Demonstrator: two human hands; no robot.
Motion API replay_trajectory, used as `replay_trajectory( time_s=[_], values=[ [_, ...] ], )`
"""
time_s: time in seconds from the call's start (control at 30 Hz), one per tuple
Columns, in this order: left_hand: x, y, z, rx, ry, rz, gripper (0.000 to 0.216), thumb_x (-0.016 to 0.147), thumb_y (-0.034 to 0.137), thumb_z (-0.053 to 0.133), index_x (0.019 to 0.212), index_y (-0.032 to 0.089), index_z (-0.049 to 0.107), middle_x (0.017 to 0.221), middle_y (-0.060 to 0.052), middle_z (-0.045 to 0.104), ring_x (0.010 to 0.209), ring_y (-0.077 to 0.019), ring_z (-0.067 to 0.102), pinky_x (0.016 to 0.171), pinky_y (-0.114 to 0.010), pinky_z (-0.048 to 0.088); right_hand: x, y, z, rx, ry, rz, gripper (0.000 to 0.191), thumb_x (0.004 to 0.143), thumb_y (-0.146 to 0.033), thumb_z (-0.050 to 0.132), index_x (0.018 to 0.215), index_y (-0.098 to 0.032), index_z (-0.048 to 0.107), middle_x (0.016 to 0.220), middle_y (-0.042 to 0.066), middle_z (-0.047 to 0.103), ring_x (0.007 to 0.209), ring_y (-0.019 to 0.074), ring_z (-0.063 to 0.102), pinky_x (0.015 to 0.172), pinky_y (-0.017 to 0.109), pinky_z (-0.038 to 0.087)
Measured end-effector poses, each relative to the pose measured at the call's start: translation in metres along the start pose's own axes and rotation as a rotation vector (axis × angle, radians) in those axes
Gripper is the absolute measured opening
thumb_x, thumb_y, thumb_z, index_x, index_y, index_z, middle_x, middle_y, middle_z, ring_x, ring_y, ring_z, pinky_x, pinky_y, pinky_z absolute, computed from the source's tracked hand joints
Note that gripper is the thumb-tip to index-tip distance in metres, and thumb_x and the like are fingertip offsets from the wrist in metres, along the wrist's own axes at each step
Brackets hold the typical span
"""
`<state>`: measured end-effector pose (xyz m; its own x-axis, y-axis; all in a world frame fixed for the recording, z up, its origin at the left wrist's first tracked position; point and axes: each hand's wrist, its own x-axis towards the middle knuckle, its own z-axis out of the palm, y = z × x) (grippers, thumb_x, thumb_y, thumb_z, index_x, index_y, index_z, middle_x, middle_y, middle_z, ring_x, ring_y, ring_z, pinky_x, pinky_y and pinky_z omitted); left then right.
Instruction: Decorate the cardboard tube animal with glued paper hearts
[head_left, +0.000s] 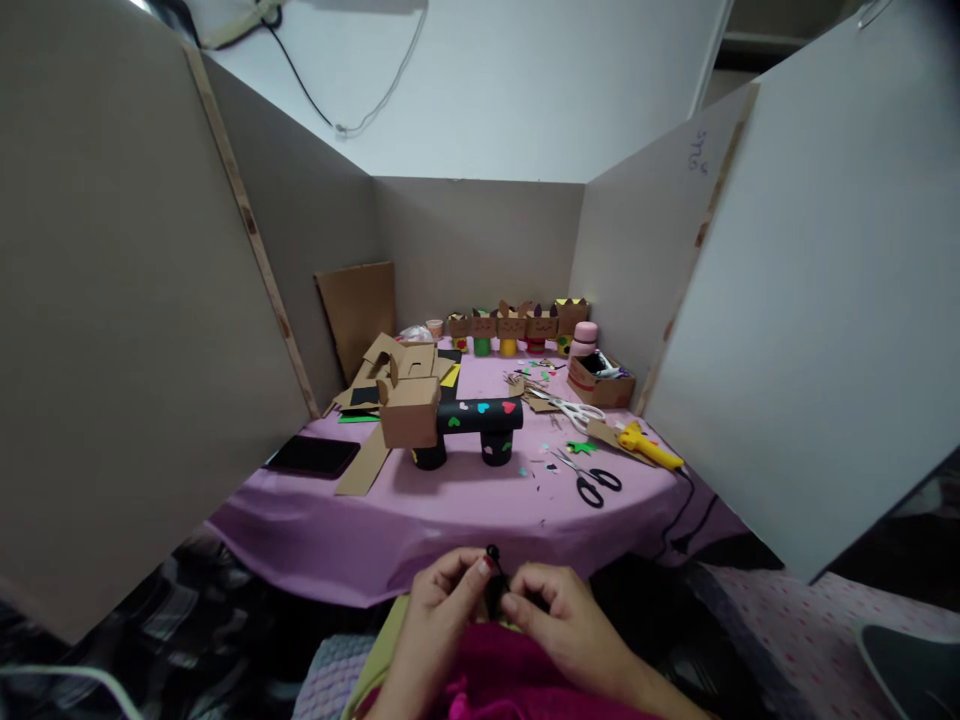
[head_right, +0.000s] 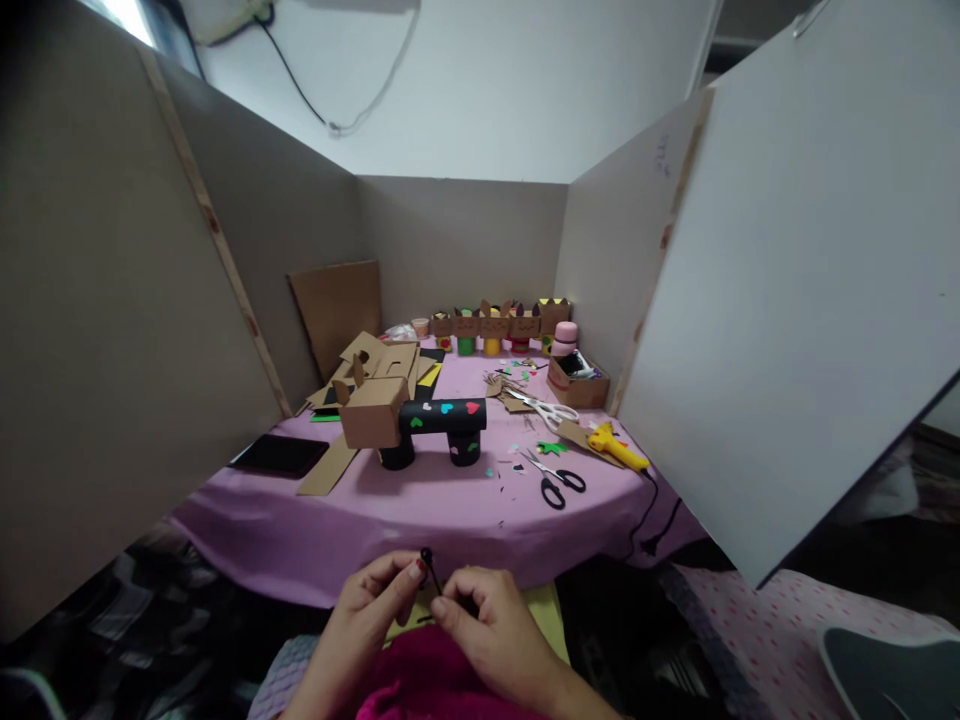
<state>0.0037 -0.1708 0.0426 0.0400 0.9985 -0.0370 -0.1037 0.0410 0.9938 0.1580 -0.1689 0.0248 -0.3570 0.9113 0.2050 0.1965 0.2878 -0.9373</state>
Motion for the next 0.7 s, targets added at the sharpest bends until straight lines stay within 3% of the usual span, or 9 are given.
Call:
replay_trajectory(
  time_s=[0.17, 0.33, 0.47, 0.57, 0.7],
  values=[
    [0.000, -0.005, -0.001, -0.042, 0.062, -0.033, 0.042, 0.057, 0.052, 0.072, 0.073, 0.013, 0.066, 0.049, 0.006, 0.045, 0.045, -0.0067, 0.032, 0.044, -0.020, 0.024, -0.001, -0.009, 0.001, -0.056, -0.029, -0.042, 0.026, 0.079, -0.026, 0.051, 0.054, -0.019, 0.046, 0.056, -0.003, 0.046, 0.056, 0.0133, 0.044, 0.055, 0.025, 0.032],
    [0.002, -0.016, 0.003, -0.248, 0.001, -0.112, 0.045, 0.053, 0.053, 0.075, 0.069, 0.014, 0.058, 0.042, 0.012, 0.031, 0.041, -0.0042, 0.018, 0.041, -0.018, 0.015, 0.001, -0.011, 0.001, -0.122, -0.034, -0.087, 0.027, 0.074, -0.017, 0.047, 0.051, -0.021, 0.036, 0.052, -0.005, 0.040, 0.052, 0.0118, 0.039, 0.051, 0.026, 0.027],
    [0.004, -0.019, 0.009, -0.395, 0.007, -0.138, 0.047, 0.049, 0.052, 0.077, 0.064, 0.017, 0.048, 0.045, 0.012, 0.028, 0.042, -0.0039, 0.017, 0.041, -0.018, 0.016, 0.001, -0.012, -0.001, -0.216, -0.158, -0.231, 0.031, 0.074, -0.016, 0.045, 0.051, -0.022, 0.025, 0.051, -0.006, 0.031, 0.049, 0.0111, 0.033, 0.049, 0.027, 0.024],
    [0.006, -0.018, 0.005, -0.271, 0.049, -0.088, 0.045, 0.056, 0.055, 0.072, 0.064, 0.018, 0.048, 0.045, 0.012, 0.029, 0.042, -0.0048, 0.020, 0.041, -0.018, 0.018, 0.001, -0.013, -0.004, -0.363, -0.219, -0.335, 0.031, 0.077, -0.015, 0.045, 0.053, -0.023, 0.027, 0.052, -0.006, 0.032, 0.050, 0.0117, 0.034, 0.050, 0.028, 0.024],
    [0.008, -0.016, -0.007, 0.108, 0.079, 0.036, 0.036, 0.064, 0.051, 0.065, 0.065, 0.016, 0.057, 0.051, 0.006, 0.045, 0.048, -0.0092, 0.038, 0.048, -0.020, 0.032, 0.001, -0.017, -0.010, -0.650, -0.209, -0.457, 0.021, 0.084, -0.017, 0.045, 0.064, -0.022, 0.049, 0.061, 0.000, 0.053, 0.056, 0.0145, 0.045, 0.052, 0.029, 0.027]
  ],
)
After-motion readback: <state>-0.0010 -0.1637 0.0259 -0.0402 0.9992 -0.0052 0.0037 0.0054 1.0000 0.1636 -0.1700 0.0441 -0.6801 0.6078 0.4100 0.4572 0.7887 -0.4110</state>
